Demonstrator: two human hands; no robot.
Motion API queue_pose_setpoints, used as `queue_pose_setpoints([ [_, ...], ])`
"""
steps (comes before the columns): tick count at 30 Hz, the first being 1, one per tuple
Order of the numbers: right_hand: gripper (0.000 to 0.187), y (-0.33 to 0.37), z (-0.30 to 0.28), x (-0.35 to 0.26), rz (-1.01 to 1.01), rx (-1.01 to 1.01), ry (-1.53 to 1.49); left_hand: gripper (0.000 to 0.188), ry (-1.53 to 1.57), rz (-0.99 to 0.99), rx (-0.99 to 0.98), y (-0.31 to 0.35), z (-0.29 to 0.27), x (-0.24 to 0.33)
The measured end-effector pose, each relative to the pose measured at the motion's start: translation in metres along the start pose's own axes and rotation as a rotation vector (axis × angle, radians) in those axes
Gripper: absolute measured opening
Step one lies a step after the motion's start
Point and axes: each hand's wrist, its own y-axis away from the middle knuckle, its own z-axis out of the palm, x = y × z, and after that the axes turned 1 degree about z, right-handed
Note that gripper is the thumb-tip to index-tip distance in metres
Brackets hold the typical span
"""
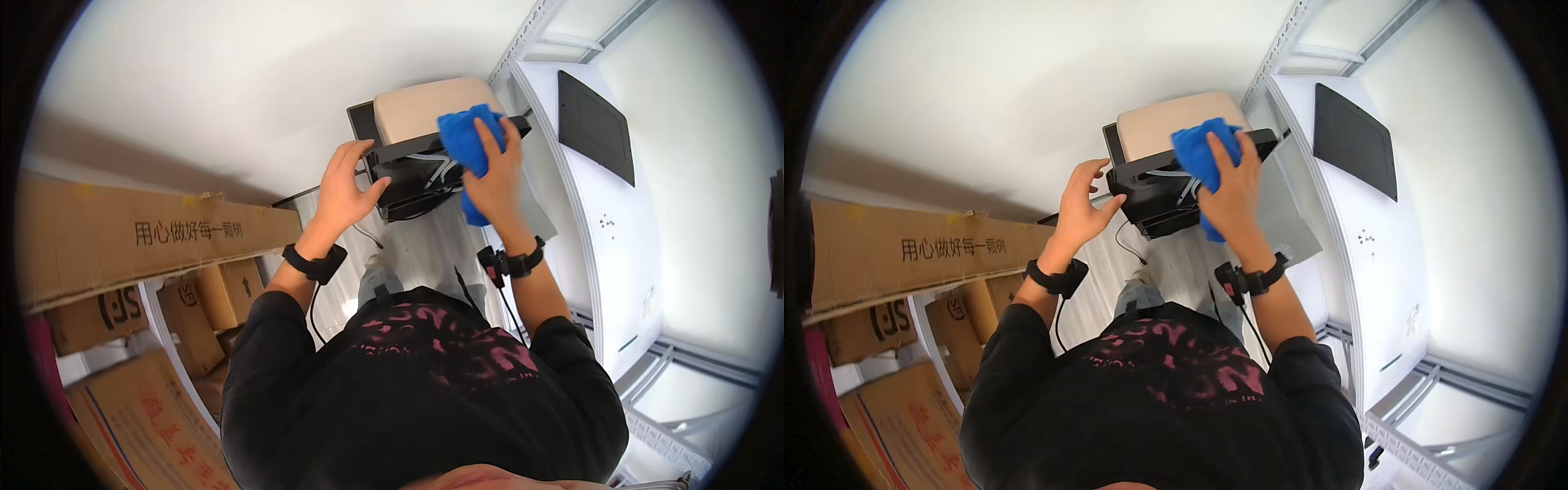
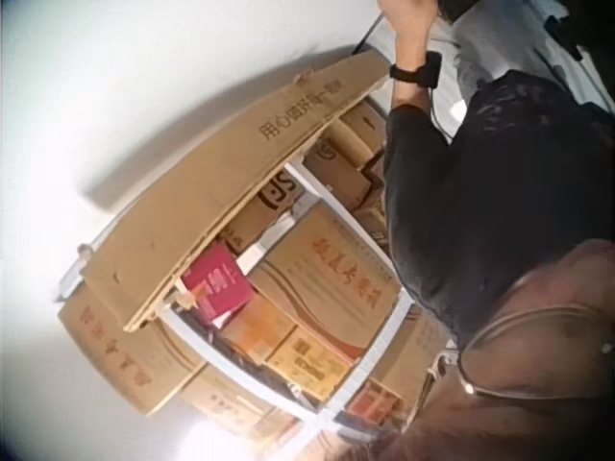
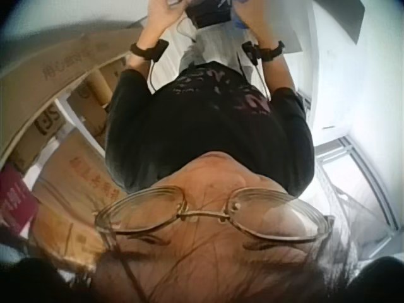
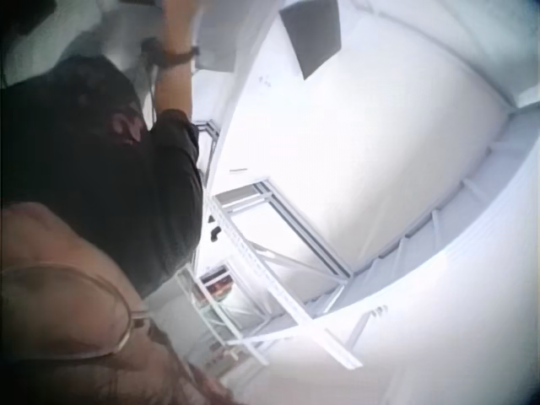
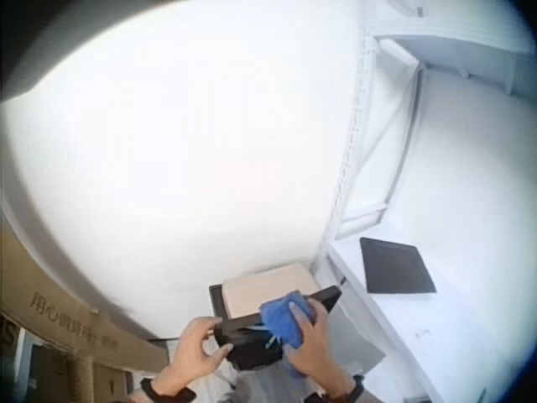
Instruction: The person uses a screwdriver to remove screws from a metal panel on an electronic device, then removes the panel. They then use a blue cloth to wipe the exterior and interior surfaces of the device.
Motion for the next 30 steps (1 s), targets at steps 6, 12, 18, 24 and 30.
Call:
queue_pose_setpoints([
  [6,0.074,-0.017,0.018,0.003,0.015,-0.063,0.256,0.039,0.328,-0.192,-0.245,-0.006,0.007,-0.059],
  [12,0.071,-0.018,0.03,-0.022,-0.098,-0.146,0.298,0.035,0.421,-0.292,-0.356,-0.017,0.009,-0.075],
  [18,0.046,-0.004,0.058,-0.077,-0.287,-0.216,0.063,0.064,0.461,-0.286,-0.276,-0.015,0.009,-0.069],
  [24,0.053,-0.005,0.055,-0.069,-0.274,-0.236,0.012,0.078,0.369,-0.168,-0.325,-0.016,0.006,-0.066],
  [30,0.054,-0.024,0.023,0.012,-0.163,-0.113,0.169,0.053,0.278,-0.021,-0.353,-0.018,0.009,-0.065],
])
